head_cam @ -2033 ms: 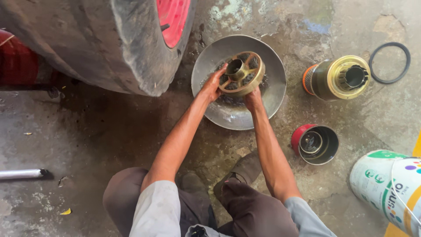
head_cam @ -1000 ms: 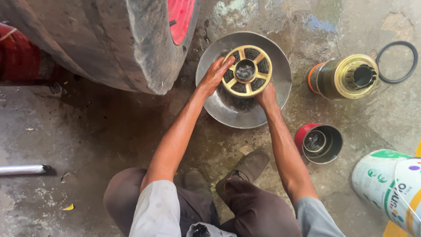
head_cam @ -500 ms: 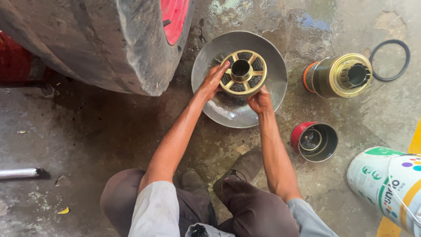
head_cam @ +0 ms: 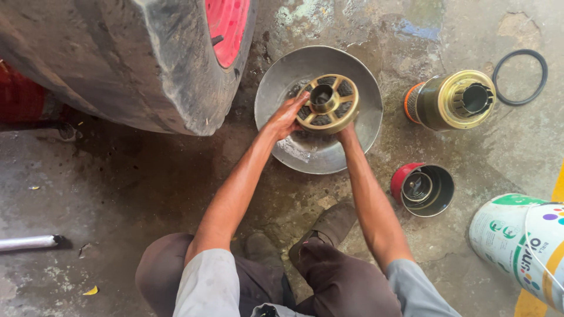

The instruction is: The person scrubs a circular metal filter component with a cloth in a metal bowl filled with dark liquid. They rinse the filter by dipping it into the bowl and then place it on top of a larger cylindrical filter assembly. The person repeats this process with a second filter component, scrubbing and rinsing it before placing it aside.

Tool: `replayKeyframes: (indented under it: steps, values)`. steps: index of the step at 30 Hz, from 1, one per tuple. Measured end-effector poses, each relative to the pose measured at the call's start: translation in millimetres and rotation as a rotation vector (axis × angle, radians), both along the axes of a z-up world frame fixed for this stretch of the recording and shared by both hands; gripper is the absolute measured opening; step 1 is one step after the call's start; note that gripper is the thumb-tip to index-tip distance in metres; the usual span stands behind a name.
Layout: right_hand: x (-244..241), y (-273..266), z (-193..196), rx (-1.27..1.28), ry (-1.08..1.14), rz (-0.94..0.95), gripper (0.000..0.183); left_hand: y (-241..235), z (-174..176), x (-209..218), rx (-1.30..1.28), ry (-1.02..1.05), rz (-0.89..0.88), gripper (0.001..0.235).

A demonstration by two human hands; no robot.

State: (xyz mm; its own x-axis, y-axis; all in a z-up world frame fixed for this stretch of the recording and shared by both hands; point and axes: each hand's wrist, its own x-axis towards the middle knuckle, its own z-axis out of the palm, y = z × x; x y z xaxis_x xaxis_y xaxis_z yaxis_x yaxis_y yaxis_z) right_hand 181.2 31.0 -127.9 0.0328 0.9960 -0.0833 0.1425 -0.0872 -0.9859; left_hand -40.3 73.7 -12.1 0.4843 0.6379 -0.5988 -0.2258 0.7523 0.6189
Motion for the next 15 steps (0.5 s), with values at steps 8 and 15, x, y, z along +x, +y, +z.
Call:
replayKeyframes:
  steps: [8, 15]
  values:
    - [10, 9, 69, -0.182, -0.678, 0.110, 0.075, 28, -4, -32, 0.410, 0.248, 0.224, 0.052]
    - [-7, -29, 77, 0.039, -1.192, 0.228, 0.071, 23, 9, -25, 0.401, 0.178, 0.402, 0.061]
